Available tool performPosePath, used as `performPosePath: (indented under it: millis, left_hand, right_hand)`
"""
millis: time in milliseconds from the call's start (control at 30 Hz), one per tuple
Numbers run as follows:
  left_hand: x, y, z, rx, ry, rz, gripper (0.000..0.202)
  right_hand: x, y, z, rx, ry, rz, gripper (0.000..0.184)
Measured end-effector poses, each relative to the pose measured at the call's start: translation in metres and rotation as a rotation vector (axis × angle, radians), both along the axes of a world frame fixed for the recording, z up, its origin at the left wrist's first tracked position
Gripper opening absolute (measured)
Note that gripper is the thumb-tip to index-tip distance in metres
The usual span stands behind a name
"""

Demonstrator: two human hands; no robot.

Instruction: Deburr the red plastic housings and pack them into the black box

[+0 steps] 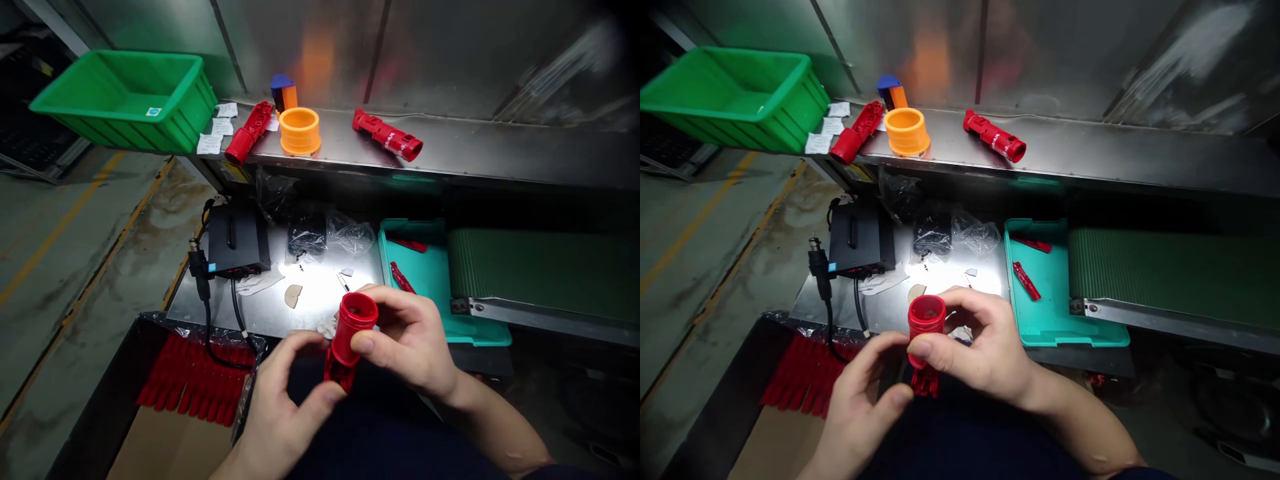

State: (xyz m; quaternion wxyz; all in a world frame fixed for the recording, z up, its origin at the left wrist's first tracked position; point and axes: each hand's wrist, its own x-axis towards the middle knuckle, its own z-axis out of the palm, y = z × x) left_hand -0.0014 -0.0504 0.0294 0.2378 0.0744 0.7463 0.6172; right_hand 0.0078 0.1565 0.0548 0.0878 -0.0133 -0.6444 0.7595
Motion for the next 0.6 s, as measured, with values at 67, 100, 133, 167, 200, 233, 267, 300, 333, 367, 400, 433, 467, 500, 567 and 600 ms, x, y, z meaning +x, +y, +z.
performPosePath:
  millis: [67, 100, 133, 167, 200, 233, 267, 300, 333, 367, 400, 433, 467, 500, 567, 600]
  left_hand:
    - [0.003, 0.010, 0.005, 0.072, -0.021, -0.126, 0.041]
    - [0.004, 0.015, 0.008, 0.086, -0.035, -0.166, 0.036]
    - [0.005, 0.020, 0.010, 0.083, -0.039, -0.185, 0.030]
    - [0.005, 0.024, 0.012, 0.068, -0.032, -0.188, 0.024]
    - [0.005, 0.027, 0.014, 0.050, -0.020, -0.184, 0.021]
    - [0.005, 0.029, 0.015, 0.033, -0.007, -0.174, 0.019]
    - [0.005, 0.030, 0.015, 0.022, 0.002, -0.164, 0.019]
    - [0.006, 0.031, 0.015, 0.015, 0.002, -0.157, 0.019]
    - [0.006, 0.032, 0.014, 0.014, -0.006, -0.154, 0.018]
    - [0.006, 0.033, 0.013, 0.017, -0.015, -0.152, 0.019]
    - [0.005, 0.034, 0.012, 0.019, -0.022, -0.147, 0.019]
    - [0.005, 0.036, 0.010, 0.014, -0.031, -0.137, 0.020]
    - [0.004, 0.037, 0.009, 0.007, -0.041, -0.125, 0.021]
    - [0.004, 0.039, 0.008, -0.003, -0.053, -0.113, 0.021]
    - [0.002, 0.041, 0.006, -0.026, -0.075, -0.089, 0.022]
    - [0.000, 0.042, 0.005, -0.033, -0.083, -0.083, 0.023]
  right_hand:
    - [0.000, 0.001, 0.006, -0.044, -0.039, 0.017, 0.020]
    - [0.000, 0.002, 0.008, -0.053, -0.053, 0.026, 0.020]
    - [0.000, 0.003, 0.009, -0.060, -0.066, 0.038, 0.020]
    - [-0.001, 0.005, 0.010, -0.066, -0.080, 0.050, 0.021]
    - [-0.001, 0.007, 0.010, -0.076, -0.091, 0.064, 0.021]
    - [-0.001, 0.009, 0.009, -0.091, -0.102, 0.077, 0.021]
    - [-0.002, 0.011, 0.008, -0.107, -0.116, 0.089, 0.021]
    - [-0.003, 0.014, 0.007, -0.123, -0.128, 0.100, 0.022]
    - [-0.004, 0.016, 0.006, -0.137, -0.137, 0.113, 0.021]
    - [-0.005, 0.018, 0.004, -0.149, -0.148, 0.124, 0.021]
    - [-0.006, 0.020, 0.002, -0.159, -0.158, 0.131, 0.021]
    - [-0.008, 0.022, 0.000, -0.167, -0.165, 0.137, 0.020]
    - [-0.010, 0.024, -0.002, -0.176, -0.169, 0.143, 0.020]
    - [-0.012, 0.026, -0.004, -0.191, -0.174, 0.150, 0.020]
    - [-0.017, 0.030, -0.009, -0.236, -0.187, 0.175, 0.020]
    - [-0.019, 0.031, -0.011, -0.265, -0.193, 0.194, 0.020]
